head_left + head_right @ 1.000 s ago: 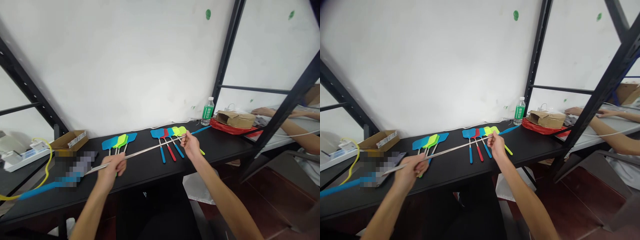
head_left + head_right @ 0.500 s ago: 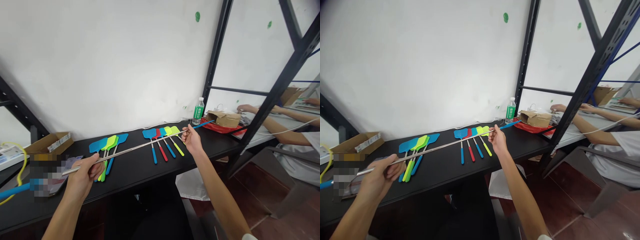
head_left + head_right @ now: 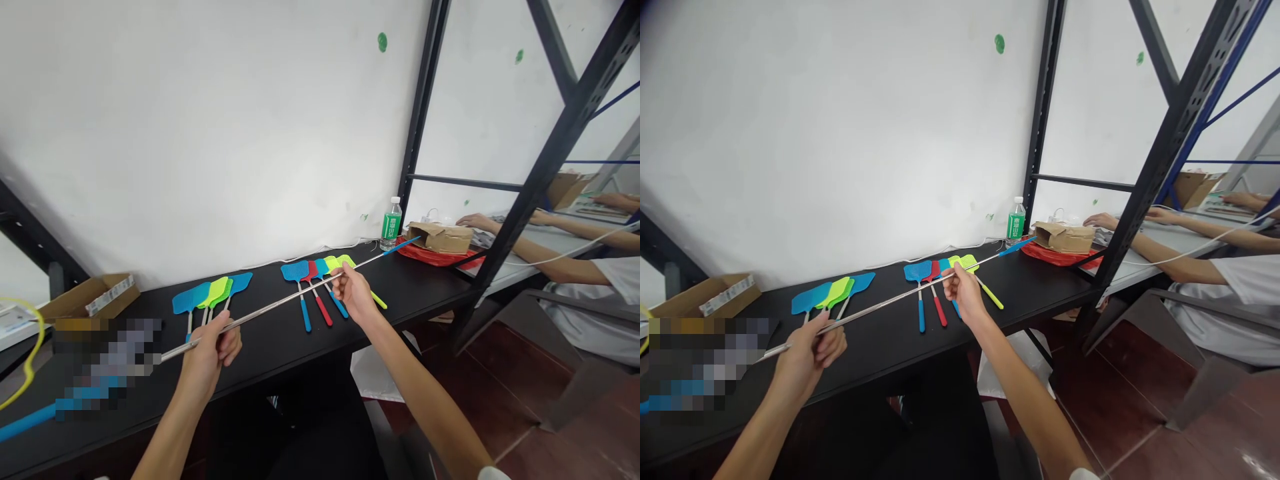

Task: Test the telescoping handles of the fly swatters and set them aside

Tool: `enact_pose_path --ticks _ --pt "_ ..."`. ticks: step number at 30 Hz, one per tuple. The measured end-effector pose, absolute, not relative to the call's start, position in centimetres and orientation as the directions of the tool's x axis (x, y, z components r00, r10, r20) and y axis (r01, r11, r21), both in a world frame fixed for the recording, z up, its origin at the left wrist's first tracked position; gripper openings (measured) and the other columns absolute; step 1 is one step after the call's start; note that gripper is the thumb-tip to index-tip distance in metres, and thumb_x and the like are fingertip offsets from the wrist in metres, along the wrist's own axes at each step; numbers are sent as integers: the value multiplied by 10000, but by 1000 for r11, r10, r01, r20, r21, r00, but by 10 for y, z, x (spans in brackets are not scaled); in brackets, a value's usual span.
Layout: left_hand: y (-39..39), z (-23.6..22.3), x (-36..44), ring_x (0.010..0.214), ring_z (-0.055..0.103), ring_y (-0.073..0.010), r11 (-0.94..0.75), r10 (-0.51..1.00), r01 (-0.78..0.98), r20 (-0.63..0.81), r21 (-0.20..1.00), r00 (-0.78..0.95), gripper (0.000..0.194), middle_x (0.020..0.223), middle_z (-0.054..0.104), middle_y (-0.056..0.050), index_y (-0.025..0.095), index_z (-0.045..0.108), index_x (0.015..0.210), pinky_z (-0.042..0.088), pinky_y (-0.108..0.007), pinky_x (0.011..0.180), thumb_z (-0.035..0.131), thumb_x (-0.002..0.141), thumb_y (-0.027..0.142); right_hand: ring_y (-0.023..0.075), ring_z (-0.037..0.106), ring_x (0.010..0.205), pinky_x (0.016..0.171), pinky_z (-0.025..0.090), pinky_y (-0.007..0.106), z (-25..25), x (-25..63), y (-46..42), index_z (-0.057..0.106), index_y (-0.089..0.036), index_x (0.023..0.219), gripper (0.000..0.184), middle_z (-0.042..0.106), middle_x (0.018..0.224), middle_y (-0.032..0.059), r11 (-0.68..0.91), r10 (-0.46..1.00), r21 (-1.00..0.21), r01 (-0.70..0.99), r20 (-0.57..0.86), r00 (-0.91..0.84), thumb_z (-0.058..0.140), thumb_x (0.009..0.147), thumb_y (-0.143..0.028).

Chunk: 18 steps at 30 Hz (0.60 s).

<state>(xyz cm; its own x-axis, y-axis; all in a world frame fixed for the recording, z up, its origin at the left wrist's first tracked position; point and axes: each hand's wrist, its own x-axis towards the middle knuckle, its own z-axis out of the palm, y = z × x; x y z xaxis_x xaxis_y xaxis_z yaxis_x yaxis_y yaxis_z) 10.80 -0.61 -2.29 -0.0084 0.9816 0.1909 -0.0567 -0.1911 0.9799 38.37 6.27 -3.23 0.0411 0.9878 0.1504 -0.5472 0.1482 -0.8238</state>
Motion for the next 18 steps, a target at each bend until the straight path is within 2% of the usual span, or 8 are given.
enact_pose_path --ticks 6,18 --pt "-9 -23 114 392 305 -99 -155 985 -46 157 987 64 568 440 250 39 201 354 448 253 -297 453 459 951 442 89 471 457 425 312 239 -30 377 57 706 -165 732 464 561 580 2 158 983 -833 -530 186 1 686 770 -627" --pt "-3 -20 89 403 293 -103 -177 983 104 172 979 61 524 463 252 44 208 339 475 244 -276 439 517 911 439 81 447 419 403 293 230 -36 388 73 696 -147 699 446 572 540 2 185 982 -836 -516 143 121 729 713 -592"
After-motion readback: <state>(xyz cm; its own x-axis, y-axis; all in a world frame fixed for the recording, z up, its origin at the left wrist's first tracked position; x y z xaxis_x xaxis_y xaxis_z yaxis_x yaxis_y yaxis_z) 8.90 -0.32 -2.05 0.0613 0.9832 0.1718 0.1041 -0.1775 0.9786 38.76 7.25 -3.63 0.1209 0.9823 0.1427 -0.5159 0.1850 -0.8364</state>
